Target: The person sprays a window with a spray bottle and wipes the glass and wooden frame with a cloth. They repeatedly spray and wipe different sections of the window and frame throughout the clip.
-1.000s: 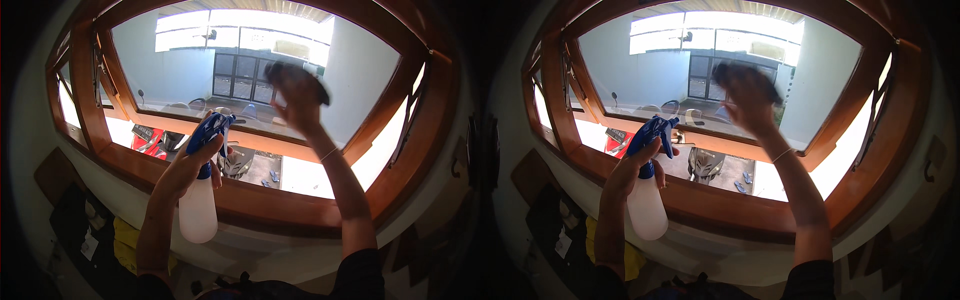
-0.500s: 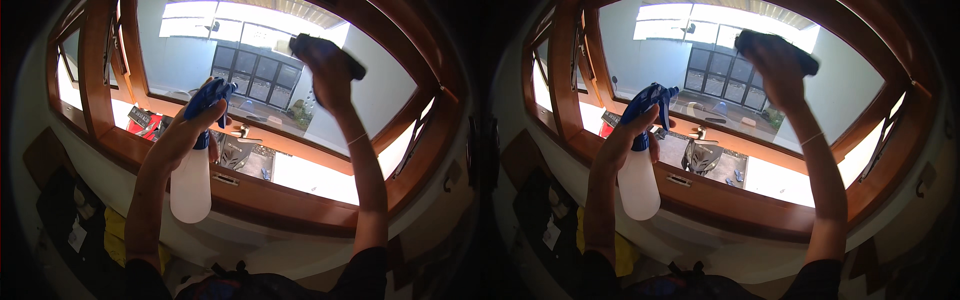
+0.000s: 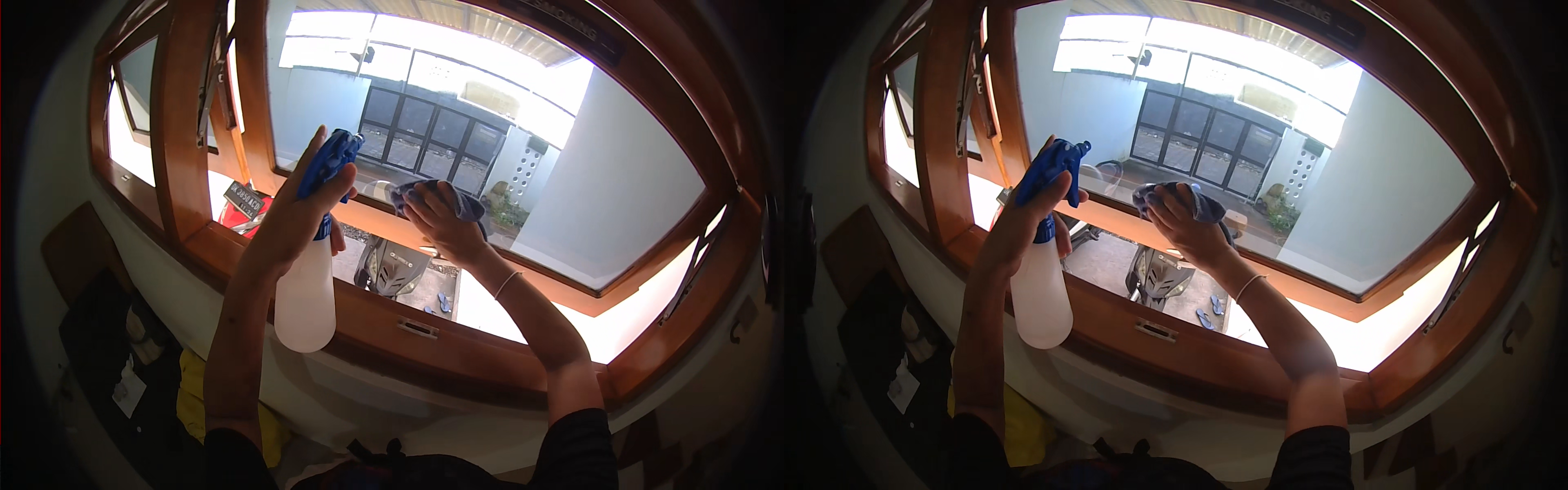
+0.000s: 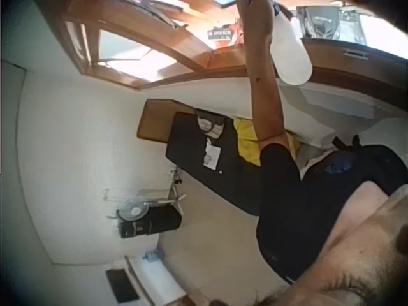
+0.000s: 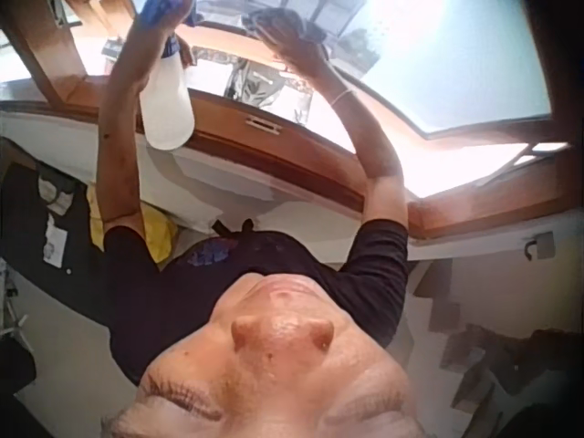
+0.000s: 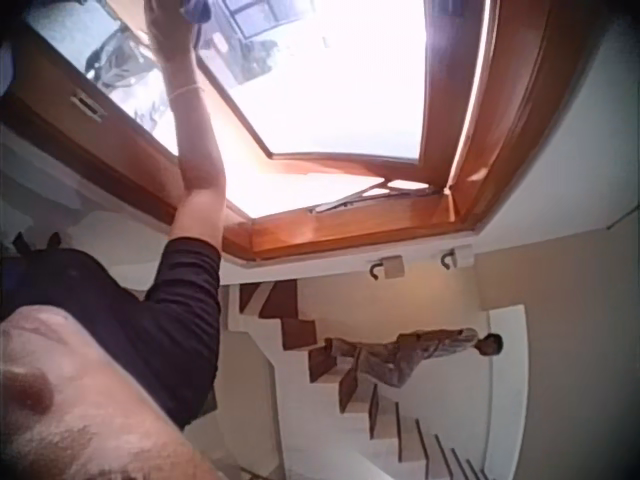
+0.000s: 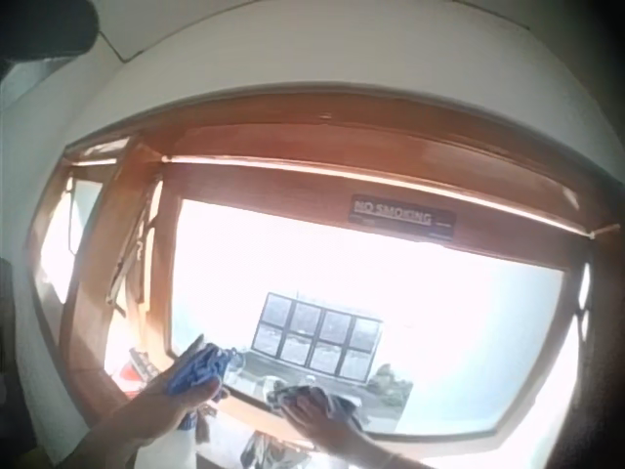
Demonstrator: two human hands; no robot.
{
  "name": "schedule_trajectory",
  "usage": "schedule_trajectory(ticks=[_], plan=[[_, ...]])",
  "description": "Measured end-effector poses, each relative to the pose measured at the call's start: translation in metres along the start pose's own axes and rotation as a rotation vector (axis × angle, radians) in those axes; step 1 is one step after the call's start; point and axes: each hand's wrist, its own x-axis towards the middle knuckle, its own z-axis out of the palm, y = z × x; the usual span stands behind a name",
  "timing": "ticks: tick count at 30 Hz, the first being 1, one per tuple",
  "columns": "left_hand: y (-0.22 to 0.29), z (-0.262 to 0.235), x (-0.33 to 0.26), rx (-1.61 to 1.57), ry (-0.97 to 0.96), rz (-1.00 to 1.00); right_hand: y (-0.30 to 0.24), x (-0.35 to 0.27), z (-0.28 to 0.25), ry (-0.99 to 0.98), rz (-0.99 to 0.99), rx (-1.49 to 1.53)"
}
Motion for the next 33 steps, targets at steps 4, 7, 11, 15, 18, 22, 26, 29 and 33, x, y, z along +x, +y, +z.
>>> schedule_trajectory(ticks=[4,7,11,15,18,22,26,29,33], plan=[[0.0,-0.026,0.004,0.05,0.043,0.006,0.023,0.023,0.0,-0.001,-0.142,-0.01],[0.002,-0.048,0.005,0.093,0.1,0.032,0.064,0.074,-0.035,0.199,0.133,0.057],[-0.003,-0.075,0.013,0.125,0.131,0.047,0.112,0.137,-0.079,0.417,0.271,-0.258],[-0.004,-0.106,0.018,0.136,0.158,0.054,0.071,0.168,-0.053,0.531,0.476,-0.109],[-0.003,-0.128,0.021,0.16,0.173,0.077,0.009,0.167,0.006,0.301,0.369,0.051],[-0.012,-0.14,0.032,0.115,0.169,0.1,-0.063,0.136,0.064,0.054,-0.031,0.031],[-0.015,-0.14,0.035,0.1,0.162,0.118,-0.056,0.162,0.069,0.018,-0.147,0.017],[-0.016,-0.146,0.035,0.14,0.149,0.108,-0.022,0.221,0.034,0.081,0.051,0.081],[-0.023,-0.15,0.04,0.152,0.122,0.096,0.032,0.29,-0.005,0.454,0.143,-0.073]])
